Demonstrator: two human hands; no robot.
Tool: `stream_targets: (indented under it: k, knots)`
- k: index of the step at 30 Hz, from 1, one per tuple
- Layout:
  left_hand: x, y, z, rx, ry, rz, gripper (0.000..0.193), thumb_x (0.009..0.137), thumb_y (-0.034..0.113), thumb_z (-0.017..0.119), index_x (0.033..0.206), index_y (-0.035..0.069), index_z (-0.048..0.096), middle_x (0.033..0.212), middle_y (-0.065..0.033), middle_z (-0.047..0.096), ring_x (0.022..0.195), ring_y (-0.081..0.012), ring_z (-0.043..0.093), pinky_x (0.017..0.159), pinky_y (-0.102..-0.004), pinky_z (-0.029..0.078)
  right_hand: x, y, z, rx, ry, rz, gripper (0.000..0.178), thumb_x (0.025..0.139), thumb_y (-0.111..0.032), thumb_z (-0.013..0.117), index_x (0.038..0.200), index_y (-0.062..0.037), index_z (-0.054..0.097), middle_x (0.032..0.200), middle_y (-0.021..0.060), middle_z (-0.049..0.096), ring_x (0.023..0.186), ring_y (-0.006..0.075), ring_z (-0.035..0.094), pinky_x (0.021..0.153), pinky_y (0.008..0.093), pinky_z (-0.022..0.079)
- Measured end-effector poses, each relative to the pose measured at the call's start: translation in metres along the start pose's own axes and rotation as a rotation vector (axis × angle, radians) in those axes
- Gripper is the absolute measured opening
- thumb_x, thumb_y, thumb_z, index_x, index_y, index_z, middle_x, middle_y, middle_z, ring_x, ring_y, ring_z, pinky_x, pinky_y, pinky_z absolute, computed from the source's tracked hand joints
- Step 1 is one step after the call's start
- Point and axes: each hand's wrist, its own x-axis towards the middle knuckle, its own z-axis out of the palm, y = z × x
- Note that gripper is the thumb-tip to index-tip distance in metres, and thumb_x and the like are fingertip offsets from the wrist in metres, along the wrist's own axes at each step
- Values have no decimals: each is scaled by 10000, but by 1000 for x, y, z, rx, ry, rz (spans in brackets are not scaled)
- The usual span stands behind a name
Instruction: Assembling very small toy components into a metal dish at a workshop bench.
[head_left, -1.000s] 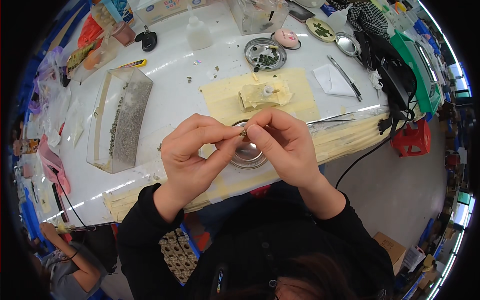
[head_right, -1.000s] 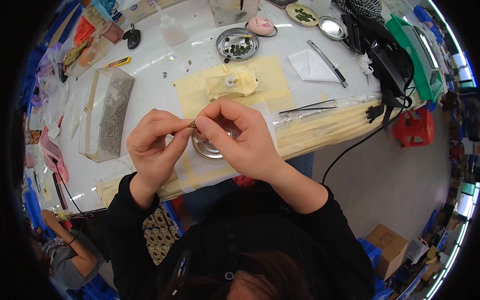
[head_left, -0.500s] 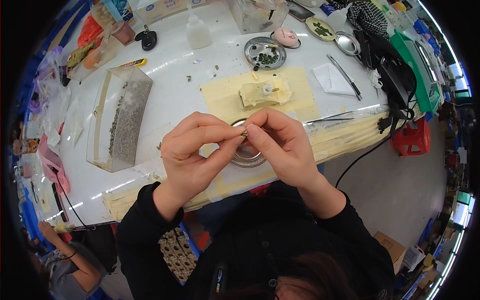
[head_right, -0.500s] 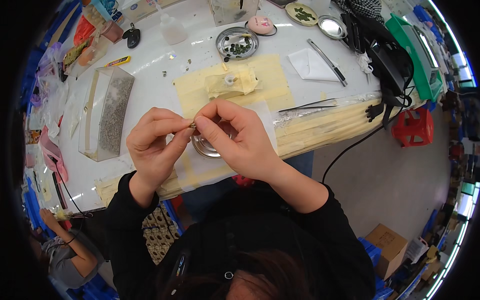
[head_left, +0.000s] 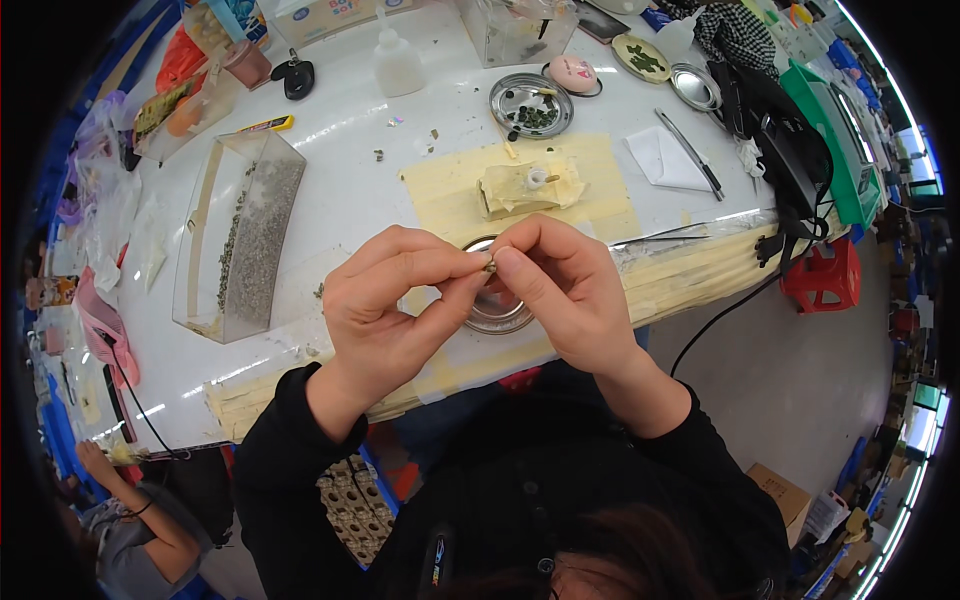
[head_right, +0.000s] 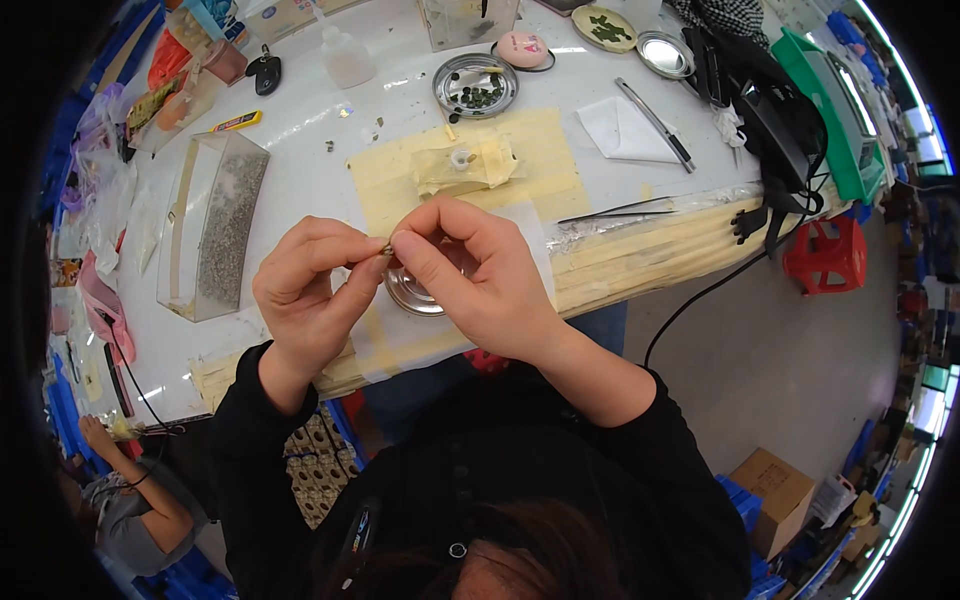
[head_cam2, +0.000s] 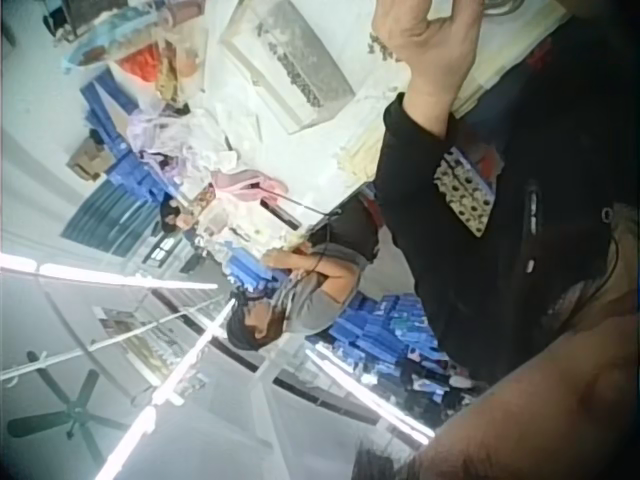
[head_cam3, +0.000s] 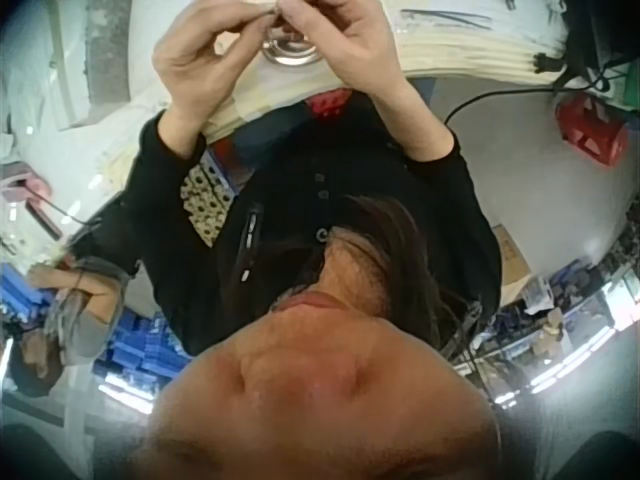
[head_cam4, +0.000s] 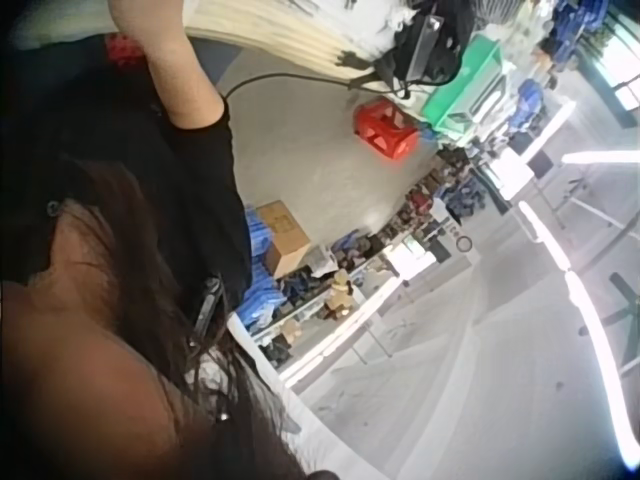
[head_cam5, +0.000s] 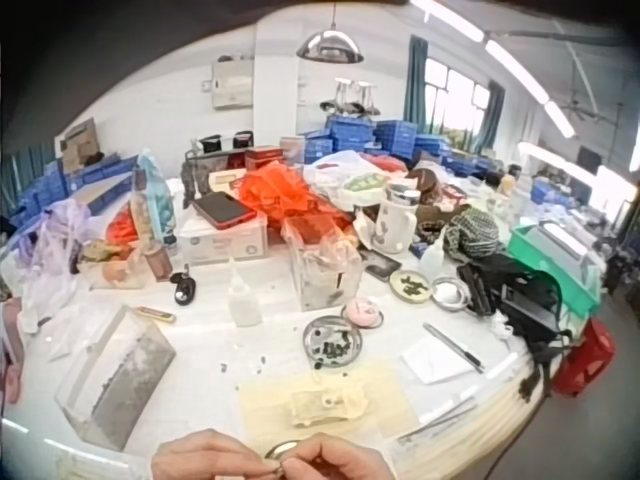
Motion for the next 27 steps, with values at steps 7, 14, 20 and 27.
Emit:
stream_targets:
  k: [7, 14, 20, 27]
  knots:
    - [1, 0, 2, 35, 17, 13, 219, 746, -85, 740, 940, 16, 736, 823, -67, 670, 683, -117, 640, 608, -227, 501, 0, 3, -2, 64, -13, 19, 128, 980, -111, 590, 995, 15, 602, 882, 12, 627, 811, 40, 562, 727, 200, 469]
    - [3, 4, 0, 101, 0, 39, 229, 738, -83, 744, 941, 22, 739, 824, -64, 668, 673, -117, 640, 601, -227, 502, -1, 3, 0, 70, -8, 24, 141, 982, -130, 591, 994, 8, 610, 871, 1, 628, 782, 36, 556, 711, 195, 464]
    - [3, 3, 0, 43, -5, 19, 222, 735, -78, 749, 934, 19, 738, 822, -64, 666, 668, -115, 636, 599, -226, 499, 1, 6, -5, 122, -30, 108, 163, 990, -158, 581, 982, 0, 617, 851, 10, 645, 745, 43, 563, 698, 202, 470]
    - [4, 2, 1, 64, -9, 8, 205, 735, -75, 747, 920, 12, 733, 817, -69, 666, 666, -117, 641, 596, -226, 494, -1, 7, -1, -16, 61, -44, 115, 966, -108, 602, 961, 7, 611, 831, 17, 646, 744, 54, 578, 688, 213, 478]
